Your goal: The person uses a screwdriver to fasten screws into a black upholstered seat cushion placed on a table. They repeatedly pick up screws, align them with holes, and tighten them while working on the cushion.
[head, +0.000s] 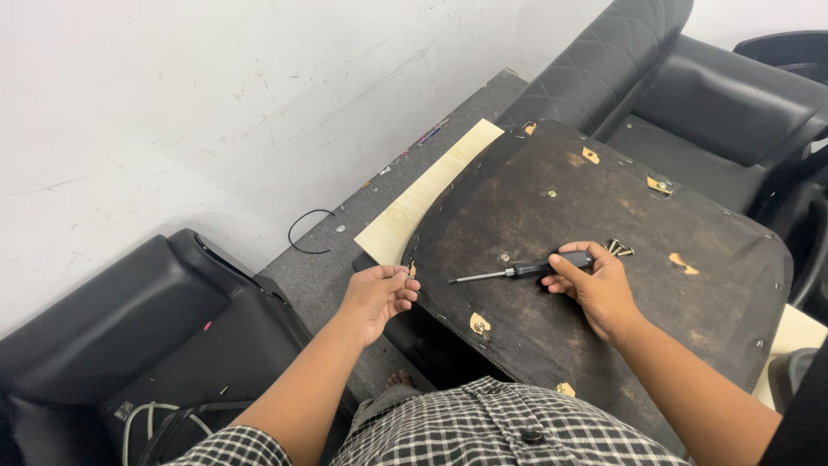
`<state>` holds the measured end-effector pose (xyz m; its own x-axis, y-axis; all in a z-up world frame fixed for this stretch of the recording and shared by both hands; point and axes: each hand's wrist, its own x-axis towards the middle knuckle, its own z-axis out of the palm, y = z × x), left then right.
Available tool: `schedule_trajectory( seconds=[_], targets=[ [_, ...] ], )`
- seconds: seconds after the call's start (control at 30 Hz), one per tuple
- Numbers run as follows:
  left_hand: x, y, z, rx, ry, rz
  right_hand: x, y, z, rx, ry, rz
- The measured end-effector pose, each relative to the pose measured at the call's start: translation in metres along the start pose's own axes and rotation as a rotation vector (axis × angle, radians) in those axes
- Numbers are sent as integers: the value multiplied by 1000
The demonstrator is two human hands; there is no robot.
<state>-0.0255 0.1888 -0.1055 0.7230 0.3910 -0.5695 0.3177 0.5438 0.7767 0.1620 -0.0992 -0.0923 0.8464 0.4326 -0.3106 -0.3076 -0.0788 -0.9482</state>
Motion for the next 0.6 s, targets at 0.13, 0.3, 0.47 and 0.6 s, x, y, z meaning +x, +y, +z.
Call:
schedule_trajectory(
  seconds=[0.13,0.3,0.47,0.6],
  targets=[
    [1,0,1,33,2,23,1,1,0,-18,5,7],
    [1,3,6,89,21,73,2,1,-2,-17,2,10],
    [-3,6,12,260,62,130,3,3,-3,-20,-1,8],
    [-6,4,17,337,58,194,4,3,-3,-4,-14,0]
  ],
)
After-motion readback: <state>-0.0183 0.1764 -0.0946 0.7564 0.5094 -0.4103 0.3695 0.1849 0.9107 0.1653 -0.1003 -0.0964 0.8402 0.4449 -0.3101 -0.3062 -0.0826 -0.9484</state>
